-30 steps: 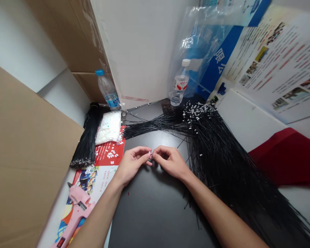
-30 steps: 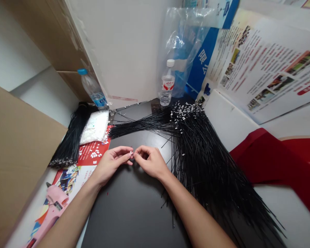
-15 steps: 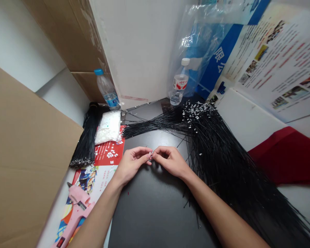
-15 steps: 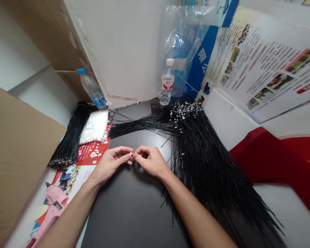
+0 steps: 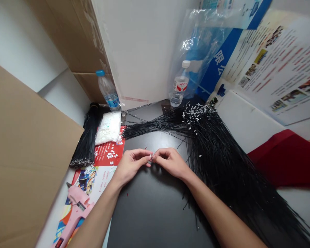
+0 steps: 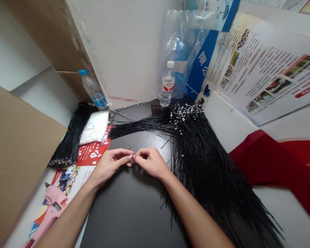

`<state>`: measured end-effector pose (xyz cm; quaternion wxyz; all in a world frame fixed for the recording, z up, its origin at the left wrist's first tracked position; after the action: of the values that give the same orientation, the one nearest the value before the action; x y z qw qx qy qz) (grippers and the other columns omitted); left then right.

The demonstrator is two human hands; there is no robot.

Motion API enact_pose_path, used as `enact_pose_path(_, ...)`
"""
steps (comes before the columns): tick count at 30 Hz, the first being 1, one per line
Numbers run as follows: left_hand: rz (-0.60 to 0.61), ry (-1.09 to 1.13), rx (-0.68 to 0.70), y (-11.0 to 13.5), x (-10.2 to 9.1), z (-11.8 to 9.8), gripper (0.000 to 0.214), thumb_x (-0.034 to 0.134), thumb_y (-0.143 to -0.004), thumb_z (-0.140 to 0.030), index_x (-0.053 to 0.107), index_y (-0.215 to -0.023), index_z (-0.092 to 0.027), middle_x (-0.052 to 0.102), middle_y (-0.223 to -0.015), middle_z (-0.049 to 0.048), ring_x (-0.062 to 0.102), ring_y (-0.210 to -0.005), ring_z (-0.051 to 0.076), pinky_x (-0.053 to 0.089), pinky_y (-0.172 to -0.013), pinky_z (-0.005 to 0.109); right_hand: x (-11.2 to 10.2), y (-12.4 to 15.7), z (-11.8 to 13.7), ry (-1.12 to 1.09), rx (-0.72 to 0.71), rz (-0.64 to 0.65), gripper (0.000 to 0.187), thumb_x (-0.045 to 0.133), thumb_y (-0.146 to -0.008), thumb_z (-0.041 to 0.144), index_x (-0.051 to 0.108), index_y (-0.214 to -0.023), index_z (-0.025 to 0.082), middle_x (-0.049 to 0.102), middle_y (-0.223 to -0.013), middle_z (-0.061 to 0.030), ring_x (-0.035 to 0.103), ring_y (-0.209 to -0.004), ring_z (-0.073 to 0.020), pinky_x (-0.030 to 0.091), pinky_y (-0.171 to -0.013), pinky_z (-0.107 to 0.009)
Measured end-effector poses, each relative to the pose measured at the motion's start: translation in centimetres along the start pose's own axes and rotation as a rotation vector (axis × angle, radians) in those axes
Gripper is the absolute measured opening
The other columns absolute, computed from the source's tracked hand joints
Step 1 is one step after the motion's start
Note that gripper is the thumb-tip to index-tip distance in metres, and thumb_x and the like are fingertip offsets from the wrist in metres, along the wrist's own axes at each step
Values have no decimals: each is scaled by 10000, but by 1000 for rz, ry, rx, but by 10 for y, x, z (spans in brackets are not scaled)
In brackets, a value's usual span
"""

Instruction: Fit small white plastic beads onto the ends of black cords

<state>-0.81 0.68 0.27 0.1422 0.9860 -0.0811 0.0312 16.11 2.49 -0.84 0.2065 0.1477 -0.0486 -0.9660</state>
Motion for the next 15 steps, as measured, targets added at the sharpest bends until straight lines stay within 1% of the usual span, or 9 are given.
enact_pose_path(6, 8, -70, 46, 0, 0, 0, 249, 808, -691, -331, 800, -873, -161, 786, -806, 64, 692, -669, 163, 565, -692, 286, -1, 1, 4, -30, 18, 24, 204, 564, -752, 291, 645, -639, 142, 532, -568, 24, 409, -550, -78, 323, -545, -206)
enact_pose_path(10, 13, -135, 92, 0, -1, 0, 209, 769, -740, -308, 800, -894, -170, 787, -798, 63, 709, -722, 181, 559, -727, 290, -1, 2, 4, -20, 30, 17, 186, 535, -746, 254, 635, -631, 146, 528, -559, 23, 415, -531, -79, 311, -526, -206)
enact_pose_path(15, 26, -213, 143, 3, 0, 0, 179, 726, -789, -288, 798, -912, -180, 791, -863, 70, 724, -797, 206, 557, -762, 307, -2, 1, 3, -21, 31, 25, 188, 506, -734, 231, 628, -619, 147, 501, -538, 30, 400, -517, -74, 290, -508, -198)
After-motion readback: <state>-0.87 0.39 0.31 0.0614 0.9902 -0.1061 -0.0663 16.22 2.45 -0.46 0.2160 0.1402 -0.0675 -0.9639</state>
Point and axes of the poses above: each hand's wrist, its own y-axis away from the middle knuckle, its own x-axis out of the palm, z = x × y, the point moved 2 cm from there along -y, towards the middle knuckle
